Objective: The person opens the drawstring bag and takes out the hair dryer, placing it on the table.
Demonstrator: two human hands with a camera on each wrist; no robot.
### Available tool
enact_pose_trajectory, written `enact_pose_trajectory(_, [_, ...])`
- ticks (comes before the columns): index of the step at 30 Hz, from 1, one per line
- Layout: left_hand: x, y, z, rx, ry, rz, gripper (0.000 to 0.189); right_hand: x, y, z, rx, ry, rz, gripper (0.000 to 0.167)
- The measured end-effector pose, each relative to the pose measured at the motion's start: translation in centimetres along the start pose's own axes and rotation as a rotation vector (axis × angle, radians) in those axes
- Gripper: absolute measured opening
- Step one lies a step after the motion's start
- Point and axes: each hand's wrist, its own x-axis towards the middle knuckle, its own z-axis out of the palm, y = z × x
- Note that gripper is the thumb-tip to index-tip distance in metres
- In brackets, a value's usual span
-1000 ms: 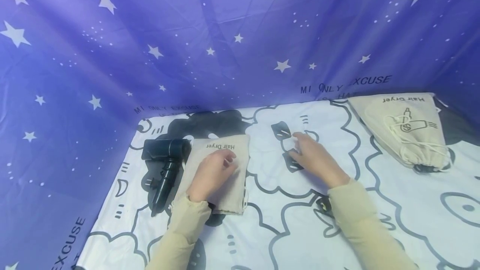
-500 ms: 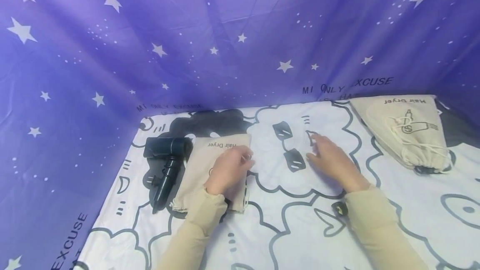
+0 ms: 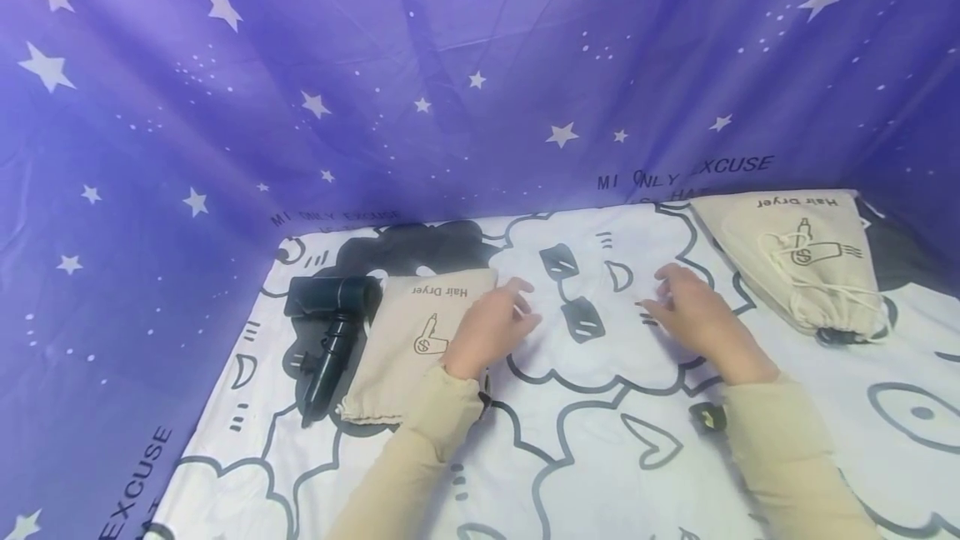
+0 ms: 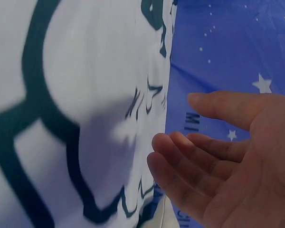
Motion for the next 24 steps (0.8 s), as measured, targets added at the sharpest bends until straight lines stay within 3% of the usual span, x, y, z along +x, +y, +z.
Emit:
enact_pose_trajectory(7, [1.6, 2.1, 1.3, -0.002, 0.000, 0.031, 0.035, -0.6, 2.1, -1.2, -0.027, 0.034, 0.003, 0.048])
enact_pose_trajectory(14, [3.1, 4.6, 2.8, -0.024, -0.043, 0.068, 0.035, -2.0, 5.1, -3.2, -0.006, 0.063, 0.063, 0.050])
enact_pose_trajectory(24, [4.5, 6.7, 3.9, 0.019, -0.085, 0.090, 0.033, -3.2, 7.9, -5.1, -0.034, 0.129, 0.083, 0.033])
